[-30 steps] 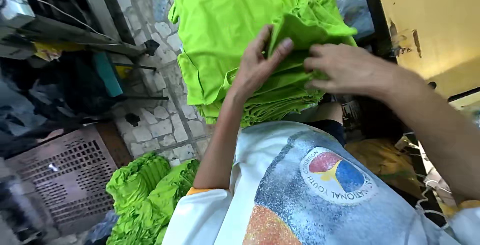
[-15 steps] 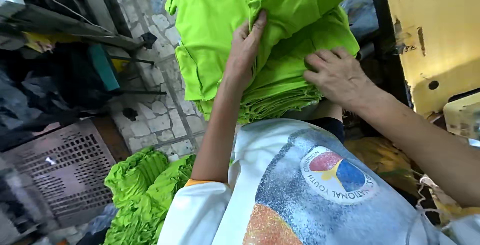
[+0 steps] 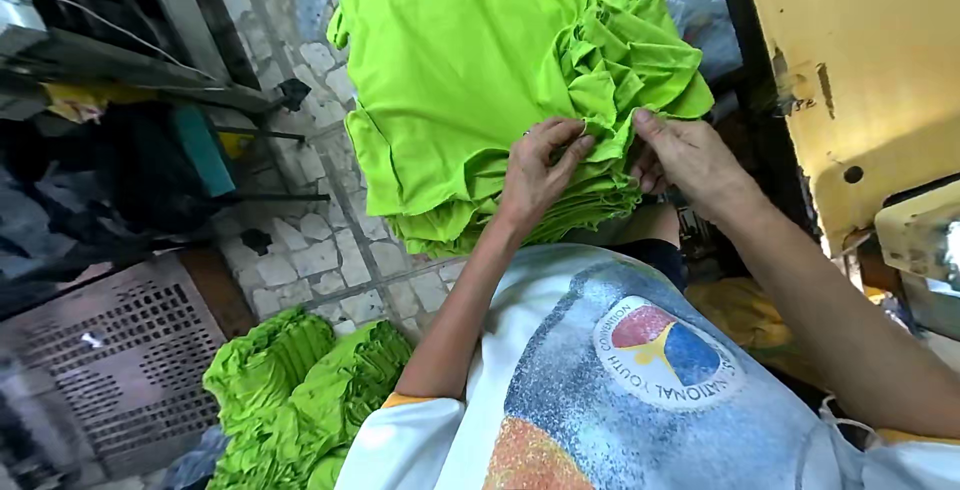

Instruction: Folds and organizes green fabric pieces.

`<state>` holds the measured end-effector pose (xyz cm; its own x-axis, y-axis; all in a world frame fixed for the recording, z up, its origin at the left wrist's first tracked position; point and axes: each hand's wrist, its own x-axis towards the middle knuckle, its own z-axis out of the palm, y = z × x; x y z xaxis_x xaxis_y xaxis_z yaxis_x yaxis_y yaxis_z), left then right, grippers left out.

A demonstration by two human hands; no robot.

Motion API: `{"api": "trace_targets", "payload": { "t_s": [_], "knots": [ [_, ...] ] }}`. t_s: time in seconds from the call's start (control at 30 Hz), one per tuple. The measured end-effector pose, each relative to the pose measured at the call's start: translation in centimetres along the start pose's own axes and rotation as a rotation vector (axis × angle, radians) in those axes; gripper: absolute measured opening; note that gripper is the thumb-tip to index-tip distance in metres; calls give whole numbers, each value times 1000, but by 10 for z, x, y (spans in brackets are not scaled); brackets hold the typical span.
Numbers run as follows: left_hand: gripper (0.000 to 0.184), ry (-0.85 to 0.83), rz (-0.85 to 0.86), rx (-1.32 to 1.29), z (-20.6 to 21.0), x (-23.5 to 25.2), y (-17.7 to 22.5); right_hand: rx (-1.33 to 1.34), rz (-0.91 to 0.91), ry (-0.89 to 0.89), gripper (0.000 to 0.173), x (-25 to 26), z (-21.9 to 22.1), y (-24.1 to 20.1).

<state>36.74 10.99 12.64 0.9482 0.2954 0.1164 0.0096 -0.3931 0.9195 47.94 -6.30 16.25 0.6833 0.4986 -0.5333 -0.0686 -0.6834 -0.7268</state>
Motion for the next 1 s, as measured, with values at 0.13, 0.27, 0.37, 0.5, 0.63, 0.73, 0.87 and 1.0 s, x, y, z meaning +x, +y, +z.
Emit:
{"api": "trace_targets", "payload": {
  "t_s": [0.13, 0.27, 0.37, 0.5, 0.63, 0.73, 0.87, 1.0],
  "knots": [
    [18, 33, 115, 19, -4, 4, 12, 48, 89, -23, 32, 4, 16, 11],
    [24, -184, 187, 364, 2, -11, 11, 294, 147, -23, 48, 12, -9, 0],
    [23, -168, 199, 473, 19, -21, -5, -97, -97, 239, 64, 27, -8, -15],
    [21, -198, 204, 511, 10, -20, 8, -511, -275, 337, 66, 53, 17, -28],
    [41, -117, 13, 586, -51, -31, 28, -466, -303, 364, 35, 52, -7, -24],
    [50, -84, -173, 556, -88, -63, 5, -338, -294, 382, 37, 48, -39, 2],
    [34, 39, -194, 453, -79, -74, -9, -428, -301, 360, 45, 36, -34, 5],
    [34, 71, -166, 447, -77, -63, 5, -585, -673, 273, 42, 14, -16, -30]
  ]
}}
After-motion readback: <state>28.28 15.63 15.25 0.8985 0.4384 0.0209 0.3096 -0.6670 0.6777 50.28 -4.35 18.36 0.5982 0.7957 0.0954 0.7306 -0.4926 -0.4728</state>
